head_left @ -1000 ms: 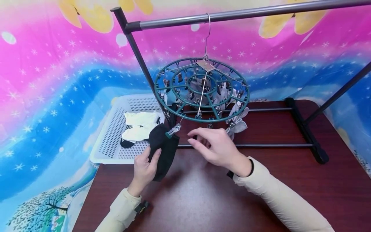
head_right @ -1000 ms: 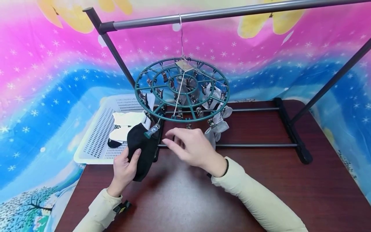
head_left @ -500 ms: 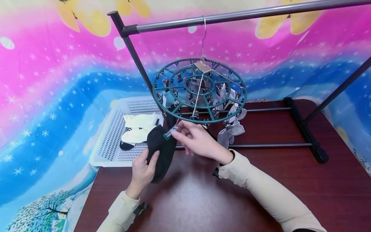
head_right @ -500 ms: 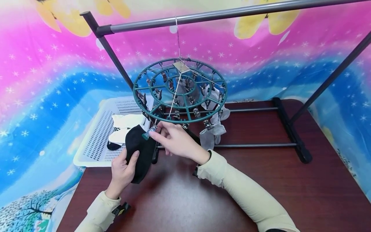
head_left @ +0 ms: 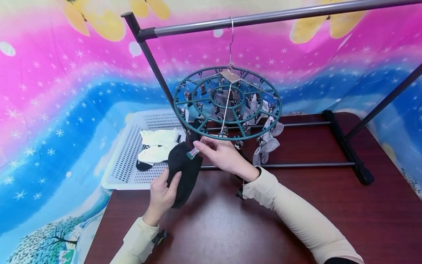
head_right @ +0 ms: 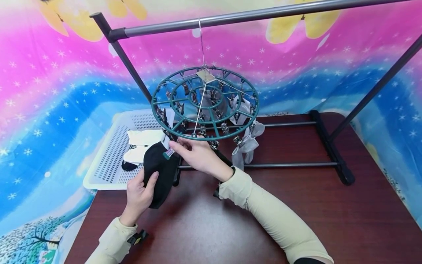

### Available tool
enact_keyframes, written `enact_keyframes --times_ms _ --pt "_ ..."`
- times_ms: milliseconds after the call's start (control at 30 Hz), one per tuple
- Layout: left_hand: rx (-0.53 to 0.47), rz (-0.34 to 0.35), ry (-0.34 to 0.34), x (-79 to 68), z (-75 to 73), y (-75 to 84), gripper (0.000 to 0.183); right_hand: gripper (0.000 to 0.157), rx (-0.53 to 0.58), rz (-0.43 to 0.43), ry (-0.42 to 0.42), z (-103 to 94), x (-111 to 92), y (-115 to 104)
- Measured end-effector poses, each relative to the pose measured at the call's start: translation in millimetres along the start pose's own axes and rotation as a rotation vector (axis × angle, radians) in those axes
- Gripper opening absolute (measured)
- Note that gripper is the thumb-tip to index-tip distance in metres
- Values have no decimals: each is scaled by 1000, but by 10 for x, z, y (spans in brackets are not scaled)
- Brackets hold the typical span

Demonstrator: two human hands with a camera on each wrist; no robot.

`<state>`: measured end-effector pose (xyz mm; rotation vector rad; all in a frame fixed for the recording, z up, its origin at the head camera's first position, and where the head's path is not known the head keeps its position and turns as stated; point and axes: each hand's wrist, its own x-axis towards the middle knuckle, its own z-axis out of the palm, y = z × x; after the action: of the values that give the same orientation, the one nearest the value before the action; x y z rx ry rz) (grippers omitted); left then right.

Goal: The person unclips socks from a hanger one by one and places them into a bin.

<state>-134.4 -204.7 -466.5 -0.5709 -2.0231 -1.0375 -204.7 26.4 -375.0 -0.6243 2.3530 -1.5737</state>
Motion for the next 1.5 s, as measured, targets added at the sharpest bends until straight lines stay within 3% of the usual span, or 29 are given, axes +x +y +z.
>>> enact_keyframes --times_ms 267,667,833,1033,1300,1500 --pt "-11 17 9 7 10 -27 40 39 30 -27 6 10 31 24" --pt "-16 13 -31 24 23 2 33 54 -1 -39 21 16 26 10" --pt "-23 7 -37 17 17 6 26 46 0 -75 39 24 37 9" --pt "4 61 -49 -5 5 6 42 40 41 -114 43 30 44 21" --pt "-25 74 -130 -38 -18 29 41 45 -22 -87 64 14 27 34" --pt "-37 102 -142 -35 -54 30 40 53 -54 -46 70 11 18 28"
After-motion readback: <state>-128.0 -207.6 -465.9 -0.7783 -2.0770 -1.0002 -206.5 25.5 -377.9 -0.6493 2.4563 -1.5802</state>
